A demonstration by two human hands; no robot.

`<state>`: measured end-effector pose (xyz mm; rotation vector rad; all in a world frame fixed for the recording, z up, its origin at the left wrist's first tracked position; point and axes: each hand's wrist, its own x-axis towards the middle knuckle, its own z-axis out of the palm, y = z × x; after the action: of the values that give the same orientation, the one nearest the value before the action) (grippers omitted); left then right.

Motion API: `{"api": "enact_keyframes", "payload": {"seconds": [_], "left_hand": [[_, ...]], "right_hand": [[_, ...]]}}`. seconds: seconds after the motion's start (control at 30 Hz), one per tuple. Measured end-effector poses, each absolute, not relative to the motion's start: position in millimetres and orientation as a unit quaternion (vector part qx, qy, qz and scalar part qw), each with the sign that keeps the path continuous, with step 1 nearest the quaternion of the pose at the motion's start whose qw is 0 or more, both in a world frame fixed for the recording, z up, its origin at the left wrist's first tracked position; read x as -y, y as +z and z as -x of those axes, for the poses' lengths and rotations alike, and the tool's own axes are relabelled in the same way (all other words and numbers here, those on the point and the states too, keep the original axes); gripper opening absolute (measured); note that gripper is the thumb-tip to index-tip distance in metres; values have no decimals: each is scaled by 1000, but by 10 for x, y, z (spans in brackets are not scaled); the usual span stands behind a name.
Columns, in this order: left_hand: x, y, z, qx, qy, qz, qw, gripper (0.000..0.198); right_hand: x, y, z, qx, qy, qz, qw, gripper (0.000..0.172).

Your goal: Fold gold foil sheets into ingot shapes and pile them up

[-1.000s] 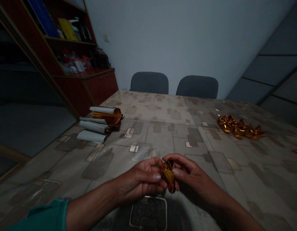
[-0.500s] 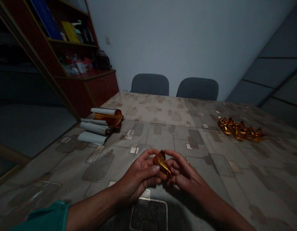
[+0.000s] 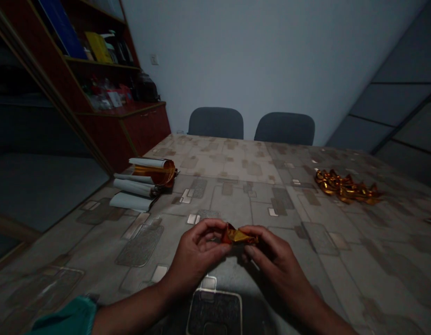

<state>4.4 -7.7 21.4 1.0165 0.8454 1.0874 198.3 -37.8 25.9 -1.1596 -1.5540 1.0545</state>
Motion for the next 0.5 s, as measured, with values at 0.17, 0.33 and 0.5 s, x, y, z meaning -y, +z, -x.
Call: {"api": "enact_keyframes", "payload": {"seconds": [0.17, 0.33, 0.5], "left_hand": [[104, 222, -55, -394, 469, -500, 612, 25], [115, 257, -45, -413, 466, -564, 542, 26], [121, 209, -32, -423, 454, -605, 499, 29]], "right_hand": [[368, 269, -1977, 677, 357, 432, 478, 30], [351, 261, -1986, 682, 355, 422, 481, 35], [362, 242, -1989, 655, 332, 475, 485, 32]]}}
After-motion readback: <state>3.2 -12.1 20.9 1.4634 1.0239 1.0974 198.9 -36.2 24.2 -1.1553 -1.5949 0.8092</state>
